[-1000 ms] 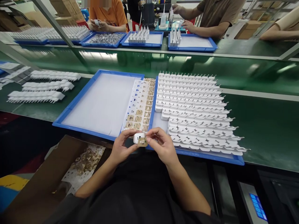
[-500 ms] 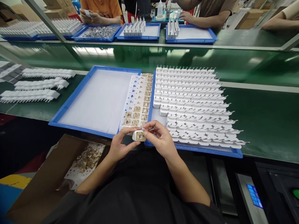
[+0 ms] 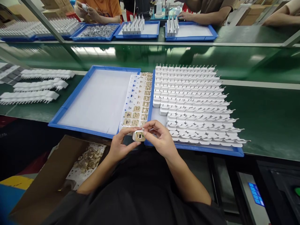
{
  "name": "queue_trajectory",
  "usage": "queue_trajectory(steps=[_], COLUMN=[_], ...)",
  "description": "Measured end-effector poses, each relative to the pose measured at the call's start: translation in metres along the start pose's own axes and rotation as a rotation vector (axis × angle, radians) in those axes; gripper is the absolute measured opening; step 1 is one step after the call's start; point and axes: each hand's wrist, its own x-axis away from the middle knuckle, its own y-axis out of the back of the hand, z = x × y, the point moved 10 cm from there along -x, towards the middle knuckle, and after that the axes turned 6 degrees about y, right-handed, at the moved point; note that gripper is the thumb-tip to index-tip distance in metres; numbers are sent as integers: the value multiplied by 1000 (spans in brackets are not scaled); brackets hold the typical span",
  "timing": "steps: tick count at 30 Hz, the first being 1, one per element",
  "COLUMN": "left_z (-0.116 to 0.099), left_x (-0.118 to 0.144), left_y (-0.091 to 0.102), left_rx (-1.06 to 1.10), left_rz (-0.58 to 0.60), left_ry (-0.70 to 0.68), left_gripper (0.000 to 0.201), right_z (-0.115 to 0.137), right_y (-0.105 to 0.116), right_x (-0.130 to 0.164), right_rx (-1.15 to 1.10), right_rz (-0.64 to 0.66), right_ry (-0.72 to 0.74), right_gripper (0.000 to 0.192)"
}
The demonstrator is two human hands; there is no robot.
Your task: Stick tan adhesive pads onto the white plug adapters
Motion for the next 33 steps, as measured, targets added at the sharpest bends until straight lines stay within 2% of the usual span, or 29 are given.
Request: queue_trajectory(steps=[8, 14, 18, 20, 22, 24, 26, 29, 33], left_z=[-2, -3, -8, -11, -10, -5, 0, 2, -2], left_x=[1, -1, -2, -1, 1, 3, 5, 6, 4], left_y=[0, 0, 0, 1, 3, 6, 9, 11, 11], left_rx=[-8, -20, -46, -70, -41, 50, 142, 200, 194], left_rz=[1, -8, -19, -38, -69, -119, -166, -210, -238], left_ry=[-19, -28, -83, -125, -136, -123, -97, -103, -137], left_gripper=[51, 50, 51, 51, 52, 54, 56, 55, 53], right_z=[6, 11, 17, 26, 37, 42, 39, 33, 27], right_y=[0, 2, 2, 6, 14, 21, 17, -1, -15], right_x=[1, 2, 4, 5, 10, 14, 14, 13, 11], right_rx=[42, 142, 263, 422, 585, 618, 510, 356, 227], right_rz=[-13, -49, -92, -153, -270, -346, -295, -129, -39], right_ry=[28, 53, 102, 180, 267, 308, 311, 306, 248], right_gripper=[40, 42, 40, 36, 32, 29, 28, 34, 35])
